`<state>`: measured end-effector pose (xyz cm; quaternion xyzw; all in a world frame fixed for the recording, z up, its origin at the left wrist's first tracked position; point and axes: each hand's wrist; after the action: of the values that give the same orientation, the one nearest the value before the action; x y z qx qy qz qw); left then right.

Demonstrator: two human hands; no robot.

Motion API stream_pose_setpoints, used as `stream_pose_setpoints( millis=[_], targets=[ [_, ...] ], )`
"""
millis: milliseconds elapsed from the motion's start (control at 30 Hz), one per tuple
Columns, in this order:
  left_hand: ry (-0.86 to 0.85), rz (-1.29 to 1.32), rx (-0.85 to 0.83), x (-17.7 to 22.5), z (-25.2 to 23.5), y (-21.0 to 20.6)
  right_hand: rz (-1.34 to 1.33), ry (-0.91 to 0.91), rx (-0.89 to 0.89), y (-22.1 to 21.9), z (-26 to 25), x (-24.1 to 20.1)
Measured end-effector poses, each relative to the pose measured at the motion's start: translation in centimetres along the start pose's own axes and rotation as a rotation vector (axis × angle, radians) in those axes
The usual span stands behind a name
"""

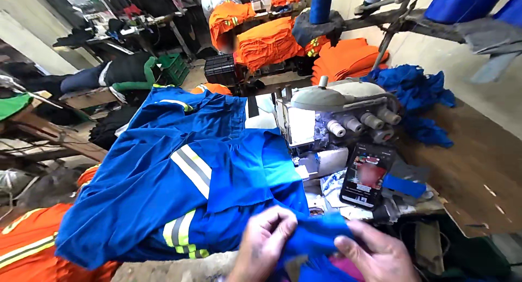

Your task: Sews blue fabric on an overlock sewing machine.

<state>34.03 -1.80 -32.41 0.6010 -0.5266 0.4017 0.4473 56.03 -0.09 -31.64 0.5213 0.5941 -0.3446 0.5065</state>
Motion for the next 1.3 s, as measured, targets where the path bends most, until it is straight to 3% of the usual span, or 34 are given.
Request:
stream_pose_setpoints(
  millis=[67, 100, 167, 200, 300, 400, 533, 667, 833, 933, 1033, 1100, 1200, 1300],
  targets=[
    [-0.088, -0.552, -0.019, 3.2, -5.2, 3.2, -0.144, -0.049, 0.032, -2.4, -3.4, 1.4],
    [-0.034, -0.780, -0.092, 4.1, -7.4, 4.6, -0.218, -0.110, 0.003, -3.7, -4.6, 2.5],
    [0.185, -1.010, -0.309, 4.7, -9.6, 6.1, -0.239, -0.250, -0.081, -5.3, -4.7, 3.9],
    [0.214, -1.043, -0.388, 4.8, -9.6, 6.3, -0.200, -0.274, -0.104, -5.3, -4.0, 3.8],
    [0.138, -1.033, -0.393, 4.8, -9.4, 4.7, -0.200, -0.221, -0.036, -3.4, -2.9, 2.6],
    [0.165, -1.027, -0.338, 4.5, -11.3, 3.3, -0.126, -0.194, 0.069, -2.1, -5.7, 2.8],
    [0.231, -1.064, -0.283, 3.8, -12.5, 4.5, -0.151, -0.257, 0.073, -3.0, -9.2, 4.3],
    [0.175, -1.059, -0.211, 2.7, -12.5, 5.2, -0.068, -0.243, 0.155, -4.0, -9.6, 4.7],
    [0.001, -0.971, 0.044, 2.9, -12.8, 4.2, -0.034, -0.046, 0.284, -4.1, -8.0, 5.6],
    [-0.132, -0.819, 0.119, 5.4, -8.5, 2.6, -0.361, -0.142, 0.091, -4.1, -4.4, 3.4],
    [-0.121, -0.641, -0.044, 7.0, -2.8, -0.2, -0.866, -0.459, -0.154, -6.5, -3.2, 1.9],
    [-0.204, -0.726, -0.039, 5.4, -1.3, 0.1, -0.988, -0.694, -0.108, -7.6, -3.1, 1.5],
    [-0.333, -1.019, -0.088, 1.9, -4.4, 4.1, -1.135, -0.685, -0.290, -7.1, -2.7, 4.3],
    [-0.300, -1.129, -0.206, -0.9, -8.2, 5.3, -1.279, -0.622, -0.482, -5.2, -2.8, 7.0]
  ],
)
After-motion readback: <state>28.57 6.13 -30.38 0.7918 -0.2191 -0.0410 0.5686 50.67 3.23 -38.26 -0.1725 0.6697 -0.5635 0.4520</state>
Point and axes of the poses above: each hand's wrist, its own z-axis away from the middle knuckle, its own y-axis out of the back of the hand, x = y × z, and after that the axes turned 3 degrees about z, right-handed
